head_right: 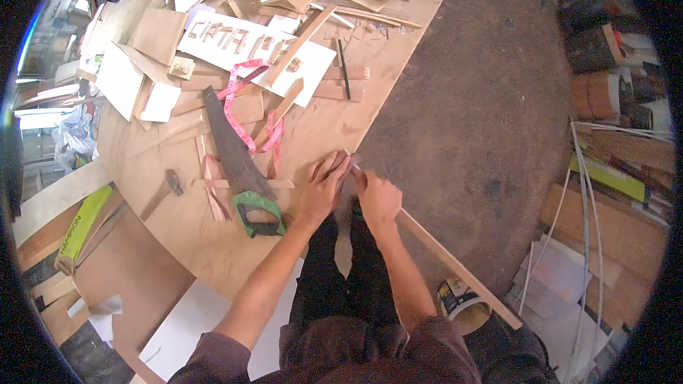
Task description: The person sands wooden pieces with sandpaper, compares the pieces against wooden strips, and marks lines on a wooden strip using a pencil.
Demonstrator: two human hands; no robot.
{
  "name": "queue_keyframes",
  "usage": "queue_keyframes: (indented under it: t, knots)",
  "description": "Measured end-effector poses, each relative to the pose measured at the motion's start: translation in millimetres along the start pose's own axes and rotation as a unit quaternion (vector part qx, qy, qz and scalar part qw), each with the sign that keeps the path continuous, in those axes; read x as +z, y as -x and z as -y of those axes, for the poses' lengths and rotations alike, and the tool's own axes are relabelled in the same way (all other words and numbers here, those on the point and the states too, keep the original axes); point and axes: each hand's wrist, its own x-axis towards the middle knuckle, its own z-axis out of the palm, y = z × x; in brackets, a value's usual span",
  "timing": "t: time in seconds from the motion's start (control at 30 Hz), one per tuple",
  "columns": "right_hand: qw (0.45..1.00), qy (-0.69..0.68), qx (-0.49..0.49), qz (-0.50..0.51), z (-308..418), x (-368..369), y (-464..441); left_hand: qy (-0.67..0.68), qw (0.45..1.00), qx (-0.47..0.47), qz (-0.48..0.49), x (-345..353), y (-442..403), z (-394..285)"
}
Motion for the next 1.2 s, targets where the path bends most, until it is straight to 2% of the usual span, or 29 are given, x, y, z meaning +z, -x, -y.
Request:
queue_keyframes:
  t: [0.03,0.07,0.13,0.23,0.37,0.47,0.6,0.73,0.8,0.87,0.93,1.0,1.07,1.13,1.2]
  knots:
    - [0.999,0.005,0.046,-0.003,-0.4,2.4,-1.9,-0.019,1.000,0.005,0.012,-0.5,0.2,-0.5]
    - [0.999,0.005,0.045,-0.002,0.9,4.4,2.6,-0.038,0.999,0.010,0.024,-1.0,0.5,-0.9]
    - [1.000,-0.011,-0.019,0.005,3.8,5.2,18.7,-0.022,0.999,-0.003,0.028,-6.7,-1.3,-3.2]
    - [0.999,-0.010,-0.031,0.017,-3.2,1.3,13.7,-0.005,1.000,-0.002,0.022,-7.1,-1.5,-6.7]
    - [0.999,-0.015,0.033,-0.004,-8.2,7.1,-2.4,-0.036,0.999,0.021,0.015,-4.9,0.1,-2.7]
    - [0.999,-0.027,-0.006,0.016,1.9,10.2,20.8,-0.025,0.999,0.007,0.024,-3.0,1.0,-1.0]
    - [0.999,-0.039,-0.003,0.028,-2.3,-1.3,7.1,-0.030,0.999,0.010,0.029,-1.8,0.8,0.8]
    - [0.997,-0.038,0.068,-0.023,-6.7,5.5,-6.4,-0.036,0.999,0.015,0.021,-1.7,2.1,-2.5]
    - [0.998,-0.036,0.049,-0.020,0.1,2.4,5.7,-0.033,0.999,0.011,0.014,-4.6,-0.3,0.3]
    - [0.999,-0.008,-0.002,0.051,9.2,-6.3,20.5,-0.020,0.999,0.008,0.033,-5.4,0.3,-1.4]
    - [0.999,-0.003,0.009,0.053,-1.9,-7.8,6.4,-0.027,0.999,0.008,0.026,-10.0,-3.8,-8.0]
    - [0.995,-0.067,0.080,-0.007,-8.7,-8.7,-13.4,-0.039,0.999,0.007,0.023,-12.3,-3.5,-8.2]
    - [0.995,-0.071,0.073,-0.019,-4.7,-1.3,-9.2,-0.033,0.999,0.007,-0.003,-6.0,-3.5,-5.3]
    - [0.998,0.007,0.024,0.059,7.8,-2.9,13.5,-0.040,0.999,0.009,0.010,-1.1,-0.1,0.8]
    - [0.998,-0.014,0.000,0.057,11.0,-9.4,20.8,-0.046,0.999,0.012,0.023,2.0,3.7,-0.3]
